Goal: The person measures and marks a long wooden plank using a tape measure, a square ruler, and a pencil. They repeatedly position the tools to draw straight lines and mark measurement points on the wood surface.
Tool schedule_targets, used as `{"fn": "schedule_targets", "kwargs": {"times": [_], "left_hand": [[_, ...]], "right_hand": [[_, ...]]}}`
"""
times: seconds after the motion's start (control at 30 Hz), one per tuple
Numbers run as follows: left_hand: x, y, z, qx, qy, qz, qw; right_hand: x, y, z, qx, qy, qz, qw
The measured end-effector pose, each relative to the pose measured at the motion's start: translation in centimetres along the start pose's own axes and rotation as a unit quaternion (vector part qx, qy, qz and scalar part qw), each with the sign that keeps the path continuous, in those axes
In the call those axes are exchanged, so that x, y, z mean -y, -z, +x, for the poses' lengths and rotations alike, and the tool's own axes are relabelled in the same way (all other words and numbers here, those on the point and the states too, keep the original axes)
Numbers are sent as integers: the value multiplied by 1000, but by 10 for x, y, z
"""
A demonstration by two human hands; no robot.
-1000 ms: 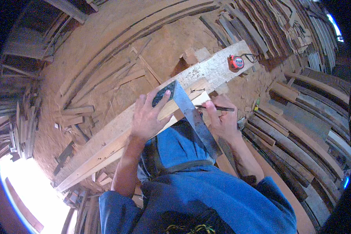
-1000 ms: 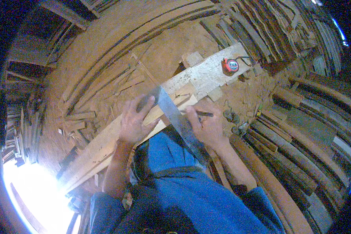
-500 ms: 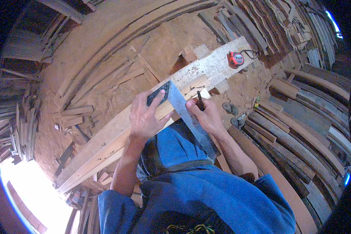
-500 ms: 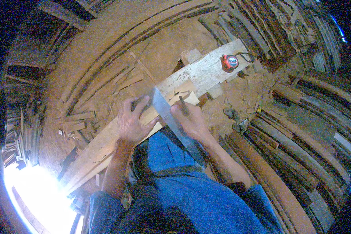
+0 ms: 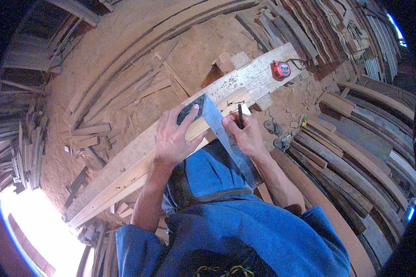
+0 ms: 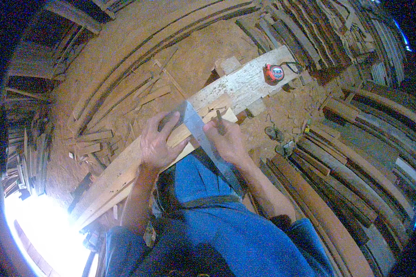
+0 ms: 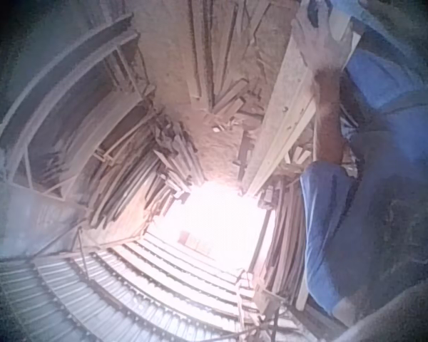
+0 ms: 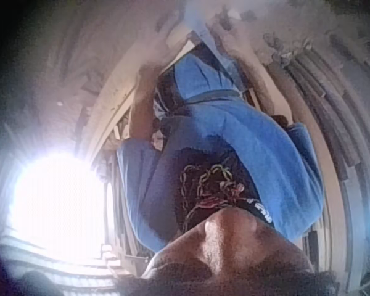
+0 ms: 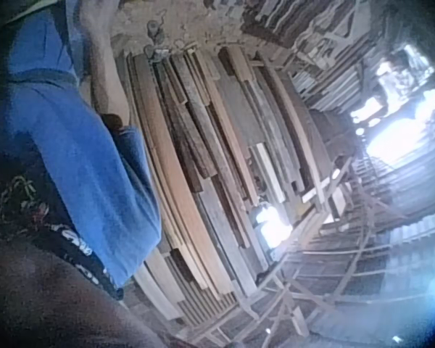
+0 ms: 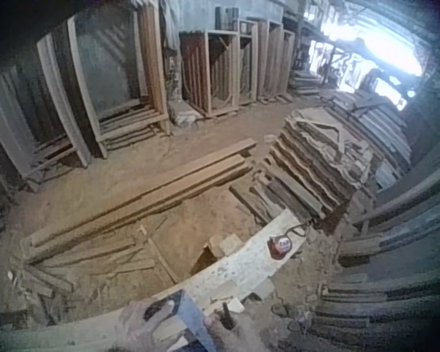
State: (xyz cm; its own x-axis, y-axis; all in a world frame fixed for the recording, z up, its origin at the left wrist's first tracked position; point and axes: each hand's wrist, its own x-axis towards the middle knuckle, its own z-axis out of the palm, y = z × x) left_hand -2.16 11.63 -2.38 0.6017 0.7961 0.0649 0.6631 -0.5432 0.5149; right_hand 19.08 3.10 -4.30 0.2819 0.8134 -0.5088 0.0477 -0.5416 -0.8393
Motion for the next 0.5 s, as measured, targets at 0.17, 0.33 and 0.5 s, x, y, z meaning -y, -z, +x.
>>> {"fn": "schedule_targets", "kwargs": {"times": [0.17, 0.33, 0.5], "left_hand": [[1, -1, 0, -4, -6, 2, 1000], [0, -1, -1, 2, 6, 7, 1000], [1, -3, -1, 0, -1, 16, 1000]], "right_hand": [[-1, 1, 1, 2, 11, 10, 1000], [-9, 3, 2, 12, 7, -29, 999], [-3, 1, -2, -70, 66, -41, 995]]}}
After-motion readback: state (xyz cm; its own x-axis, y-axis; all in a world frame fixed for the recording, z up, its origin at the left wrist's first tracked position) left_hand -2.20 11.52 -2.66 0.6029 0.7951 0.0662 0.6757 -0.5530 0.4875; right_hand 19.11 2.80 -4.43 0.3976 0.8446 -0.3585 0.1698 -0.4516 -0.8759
